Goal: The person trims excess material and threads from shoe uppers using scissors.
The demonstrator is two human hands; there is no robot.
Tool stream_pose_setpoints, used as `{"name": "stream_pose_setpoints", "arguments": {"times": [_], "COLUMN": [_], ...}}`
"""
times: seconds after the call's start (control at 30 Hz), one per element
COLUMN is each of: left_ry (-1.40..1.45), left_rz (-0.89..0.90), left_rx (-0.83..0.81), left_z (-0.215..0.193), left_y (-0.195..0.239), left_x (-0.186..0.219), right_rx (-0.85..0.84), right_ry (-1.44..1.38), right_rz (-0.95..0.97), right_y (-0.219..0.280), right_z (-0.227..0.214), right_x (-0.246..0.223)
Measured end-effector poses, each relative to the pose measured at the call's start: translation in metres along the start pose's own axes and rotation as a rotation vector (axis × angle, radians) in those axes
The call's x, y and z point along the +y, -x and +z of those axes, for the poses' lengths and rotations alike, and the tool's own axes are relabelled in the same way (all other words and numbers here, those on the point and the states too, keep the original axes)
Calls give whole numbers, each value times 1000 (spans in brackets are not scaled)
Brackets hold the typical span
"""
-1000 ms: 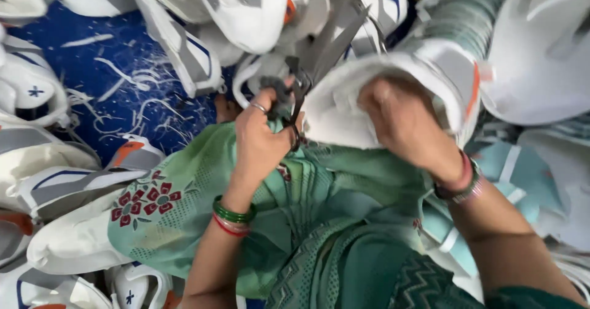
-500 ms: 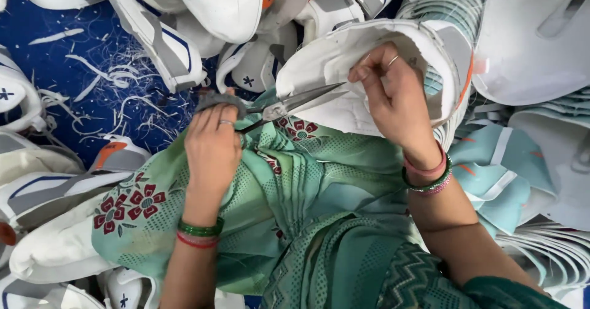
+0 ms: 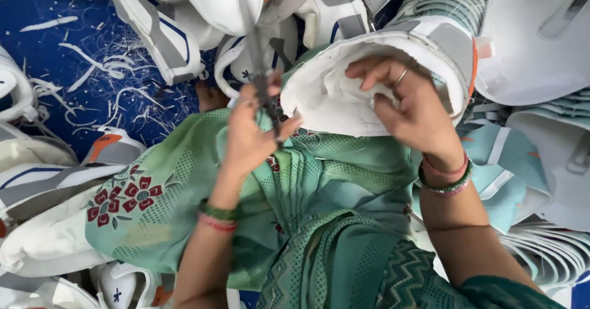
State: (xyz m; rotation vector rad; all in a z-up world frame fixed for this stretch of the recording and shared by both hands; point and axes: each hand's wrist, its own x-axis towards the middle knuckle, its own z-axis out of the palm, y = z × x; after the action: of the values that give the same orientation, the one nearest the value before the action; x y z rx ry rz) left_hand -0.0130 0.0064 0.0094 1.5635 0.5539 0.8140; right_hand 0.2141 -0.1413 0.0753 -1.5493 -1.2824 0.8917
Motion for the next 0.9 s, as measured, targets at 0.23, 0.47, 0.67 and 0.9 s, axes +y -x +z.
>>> {"name": "stream_pose_setpoints", "arguments": {"times": [0.23,0.47,0.67,0.9], "left_ry": [87,108,201,203], "left_rz": [-137,-67,-5,77], "left_rx": [144,249,387,500], "left_z": [24,25,31,56], "left_y": [-24,-11,-1,23], "left_x": [-23,-15,-15,-9], "right_rx": [-106,59,-378,444], "right_ry": [963,-128,-154,837], "right_rz": [-324,-175,-122,61], "right_y": [14,59,49,43], "right_z": [-2,-29,-30,17], "right_x": [-34,-21,-33,-27]}}
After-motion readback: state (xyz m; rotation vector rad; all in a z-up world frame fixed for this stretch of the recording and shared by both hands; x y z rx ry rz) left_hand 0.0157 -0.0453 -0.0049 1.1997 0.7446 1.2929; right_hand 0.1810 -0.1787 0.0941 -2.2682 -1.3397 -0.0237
